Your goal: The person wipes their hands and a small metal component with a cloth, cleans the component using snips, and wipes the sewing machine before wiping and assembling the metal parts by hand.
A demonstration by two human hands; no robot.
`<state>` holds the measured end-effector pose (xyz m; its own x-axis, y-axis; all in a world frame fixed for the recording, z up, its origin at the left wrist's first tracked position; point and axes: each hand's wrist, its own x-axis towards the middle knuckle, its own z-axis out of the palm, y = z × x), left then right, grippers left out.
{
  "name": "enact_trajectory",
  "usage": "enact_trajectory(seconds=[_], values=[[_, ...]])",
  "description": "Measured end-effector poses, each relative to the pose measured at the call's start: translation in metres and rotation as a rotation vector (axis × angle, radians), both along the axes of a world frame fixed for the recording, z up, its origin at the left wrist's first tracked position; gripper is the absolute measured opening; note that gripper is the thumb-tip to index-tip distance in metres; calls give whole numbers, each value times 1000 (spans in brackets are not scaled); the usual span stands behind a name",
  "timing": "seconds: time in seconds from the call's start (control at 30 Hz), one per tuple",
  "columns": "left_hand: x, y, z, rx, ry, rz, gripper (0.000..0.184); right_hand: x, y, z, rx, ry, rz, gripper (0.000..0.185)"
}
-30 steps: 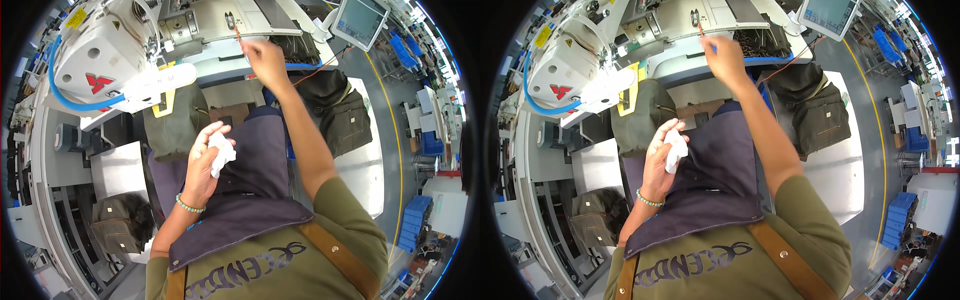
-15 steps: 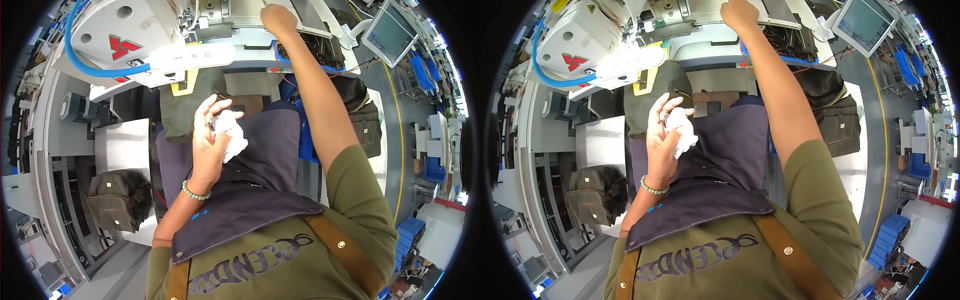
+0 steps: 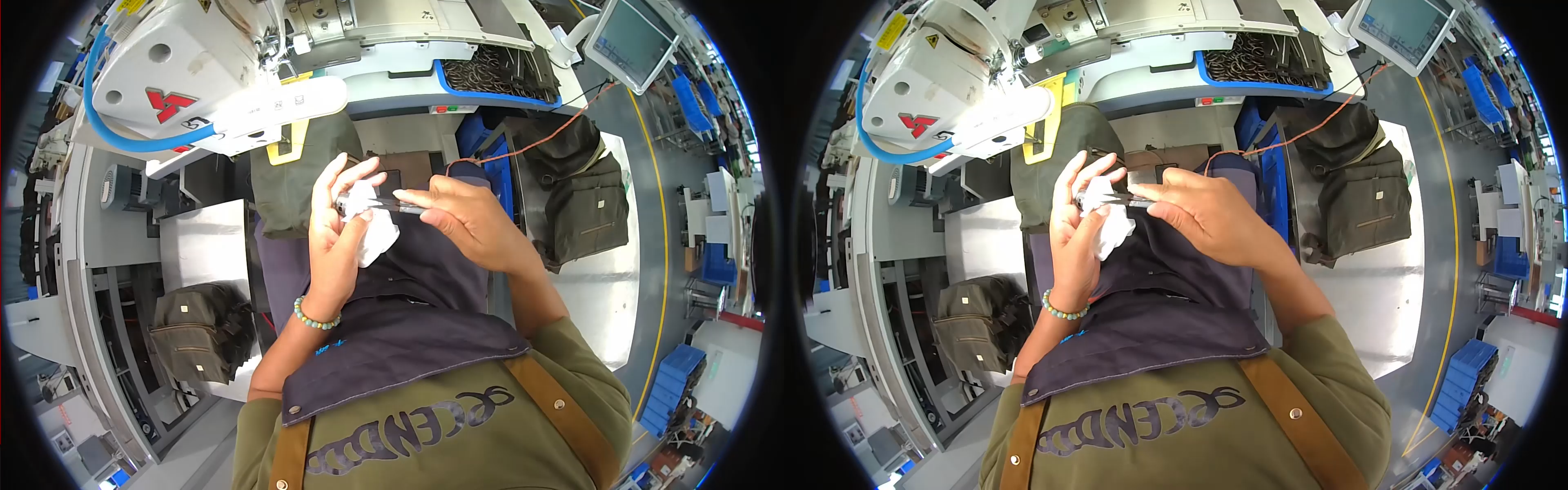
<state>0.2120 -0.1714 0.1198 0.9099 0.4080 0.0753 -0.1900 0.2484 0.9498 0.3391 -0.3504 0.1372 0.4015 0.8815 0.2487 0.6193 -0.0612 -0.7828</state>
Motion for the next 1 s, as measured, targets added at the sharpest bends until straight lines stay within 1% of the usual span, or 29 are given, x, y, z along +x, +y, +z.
enact_trajectory(seconds=[0.13,0.2,0.23,0.3,0.43,0.5,0.53,0.57,0.63,0.67,0.7,0.77,0.8,0.93,1.0], values=[[-1,-4,-2,33,-31,18,73,-14,2,-4,73,91,-19,35],[-1,-3,-8,218,-96,21,72,-18,3,-7,91,85,-67,34],[-2,-3,-8,221,-93,22,72,-19,4,-8,94,87,-66,34],[-3,-3,-8,347,-78,43,69,-21,6,-12,88,48,-109,34],[-4,-6,-11,350,-97,50,67,-29,13,-21,116,27,-148,34],[-5,-5,-12,361,-84,13,68,-34,16,-25,130,-20,-155,33],[-4,-8,-11,305,-99,29,65,-35,15,-27,129,-17,-157,33],[-4,-8,-8,305,-97,28,65,-36,14,-29,149,22,-147,34],[-4,-6,-3,158,-105,-63,61,-38,15,-30,171,60,-135,35],[-2,-7,-7,120,-116,-53,51,-41,16,-29,183,53,-160,36],[-1,-7,-9,121,-115,-55,51,-43,17,-29,195,45,-187,36],[1,-5,-13,95,-137,-17,43,-45,19,-30,202,27,-180,37],[2,-3,-16,131,-137,-25,40,-47,19,-31,205,11,-169,38],[-1,1,-20,147,-144,-93,39,-51,20,-32,202,-61,-159,41],[-1,3,-20,186,-183,-114,39,-55,22,-33,268,-81,-180,40]])
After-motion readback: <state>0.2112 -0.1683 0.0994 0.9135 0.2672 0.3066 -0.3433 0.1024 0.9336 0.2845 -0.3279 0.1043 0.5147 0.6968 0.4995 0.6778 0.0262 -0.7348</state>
